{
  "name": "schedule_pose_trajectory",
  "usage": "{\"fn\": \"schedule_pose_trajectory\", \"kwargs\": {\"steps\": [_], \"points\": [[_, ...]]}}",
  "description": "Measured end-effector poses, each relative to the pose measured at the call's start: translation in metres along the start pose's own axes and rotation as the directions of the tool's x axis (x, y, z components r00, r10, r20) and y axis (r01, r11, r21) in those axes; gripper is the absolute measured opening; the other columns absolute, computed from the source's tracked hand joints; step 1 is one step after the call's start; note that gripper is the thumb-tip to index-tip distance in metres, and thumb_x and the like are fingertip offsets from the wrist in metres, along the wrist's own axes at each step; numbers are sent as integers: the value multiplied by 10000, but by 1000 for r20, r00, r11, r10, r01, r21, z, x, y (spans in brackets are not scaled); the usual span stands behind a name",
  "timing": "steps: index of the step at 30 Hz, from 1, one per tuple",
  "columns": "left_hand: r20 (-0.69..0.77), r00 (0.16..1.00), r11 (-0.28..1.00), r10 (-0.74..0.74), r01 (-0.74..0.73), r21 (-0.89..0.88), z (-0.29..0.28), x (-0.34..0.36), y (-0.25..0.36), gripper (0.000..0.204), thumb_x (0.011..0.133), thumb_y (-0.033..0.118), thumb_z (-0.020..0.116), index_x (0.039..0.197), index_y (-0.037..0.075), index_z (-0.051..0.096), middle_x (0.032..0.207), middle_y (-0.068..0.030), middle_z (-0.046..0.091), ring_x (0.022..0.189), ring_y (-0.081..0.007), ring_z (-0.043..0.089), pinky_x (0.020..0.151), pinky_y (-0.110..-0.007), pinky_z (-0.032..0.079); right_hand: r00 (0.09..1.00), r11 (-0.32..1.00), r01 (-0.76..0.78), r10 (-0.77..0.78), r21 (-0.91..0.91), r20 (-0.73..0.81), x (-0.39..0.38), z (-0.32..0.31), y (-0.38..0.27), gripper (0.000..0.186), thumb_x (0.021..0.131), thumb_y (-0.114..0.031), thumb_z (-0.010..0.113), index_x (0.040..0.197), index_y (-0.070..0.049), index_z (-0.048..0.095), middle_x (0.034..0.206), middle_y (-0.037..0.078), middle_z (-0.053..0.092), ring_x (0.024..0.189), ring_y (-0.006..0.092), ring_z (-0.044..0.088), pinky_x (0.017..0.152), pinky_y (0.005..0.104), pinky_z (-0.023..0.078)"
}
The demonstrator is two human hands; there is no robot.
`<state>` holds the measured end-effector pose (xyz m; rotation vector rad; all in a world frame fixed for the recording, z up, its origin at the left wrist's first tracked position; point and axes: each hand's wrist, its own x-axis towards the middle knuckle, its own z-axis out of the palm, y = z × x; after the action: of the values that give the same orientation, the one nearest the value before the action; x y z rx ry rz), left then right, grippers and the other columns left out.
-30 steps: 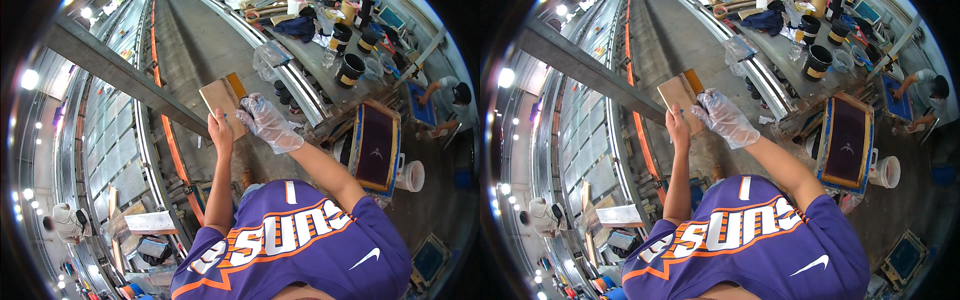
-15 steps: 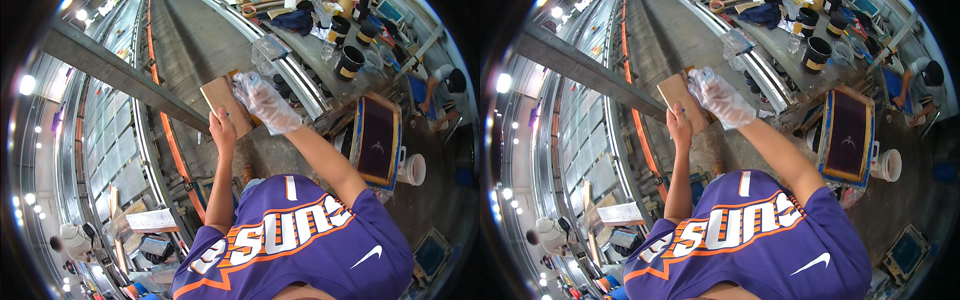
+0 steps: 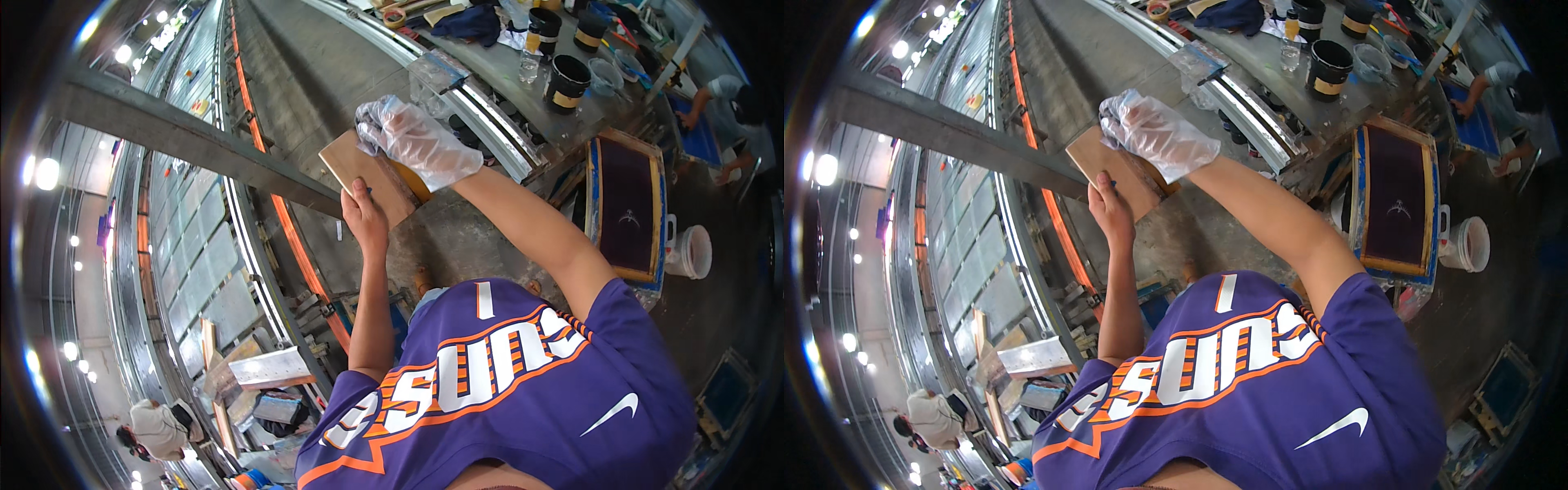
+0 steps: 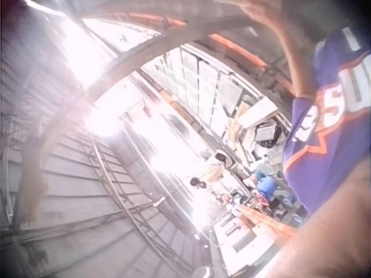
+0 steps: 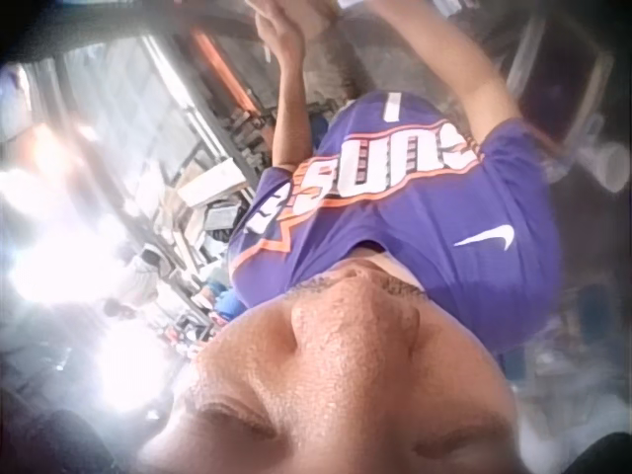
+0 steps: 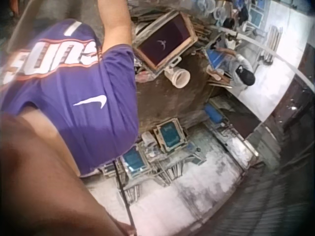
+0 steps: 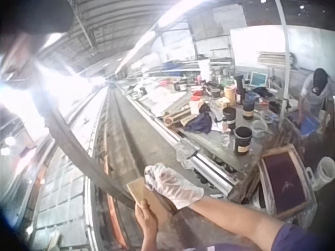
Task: The person prepares a screen printing frame by wiping it with a cloth and mixing ink in a container. They then position the frame over a garment on a conveyor belt and use a squeegee to pull ink across the mesh, printing a design onto the fabric.
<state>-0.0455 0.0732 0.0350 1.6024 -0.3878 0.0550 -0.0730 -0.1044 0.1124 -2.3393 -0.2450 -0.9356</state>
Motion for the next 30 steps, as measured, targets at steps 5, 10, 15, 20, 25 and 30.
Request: {"fn": "schedule_pose_trajectory", "kwargs": {"steps": [5,10,15,20,25,30], "points": [[-53,998,992,44,-50,-115,1,11,-2,413,1061,388,479,1056,-13,576,870,-23,563,796,-105,488,727,-289,421,993,991,-118,119,69,-5,-31,12,-14,180,930,-181,675,1016,-31,624,891,122,643,793,279,641,688,361,531],[12,998,997,61,-61,-46,13,3,-1,409,1060,391,482,1040,-7,575,875,-21,559,793,-102,484,725,-286,418,998,993,-25,19,-112,-56,-9,9,19,165,938,-156,655,1016,-16,618,881,140,635,786,283,636,688,362,519],[-50,998,995,41,-45,-86,8,6,6,415,1060,392,483,1036,-14,565,862,-28,551,795,-115,488,743,-297,422,960,940,-222,258,260,-113,-23,20,-11,136,946,-166,636,897,-42,609,774,111,637,680,269,625,628,388,510],[-7,994,993,111,-111,-27,12,4,0,412,1061,389,479,1046,-13,565,870,-39,556,804,-119,501,742,-297,424,956,847,-223,286,482,-60,-16,14,-1,141,959,-146,615,859,-52,581,745,81,596,654,216,582,585,342,465],[-63,992,991,114,-117,-58,12,15,10,411,1062,395,475,971,0,549,829,-24,523,767,-112,459,700,-293,403,966,772,-176,255,610,-44,-15,17,-6,86,981,-101,577,954,-20,563,861,76,603,682,181,552,618,310,482],[-157,986,992,50,-67,-108,7,50,-11,443,1055,429,478,888,20,506,759,2,465,713,-106,404,653,-291,371,881,487,-422,420,764,218,-72,29,-9,139,1008,-126,564,1081,-8,558,922,52,579,778,138,571,699,277,509]]}}
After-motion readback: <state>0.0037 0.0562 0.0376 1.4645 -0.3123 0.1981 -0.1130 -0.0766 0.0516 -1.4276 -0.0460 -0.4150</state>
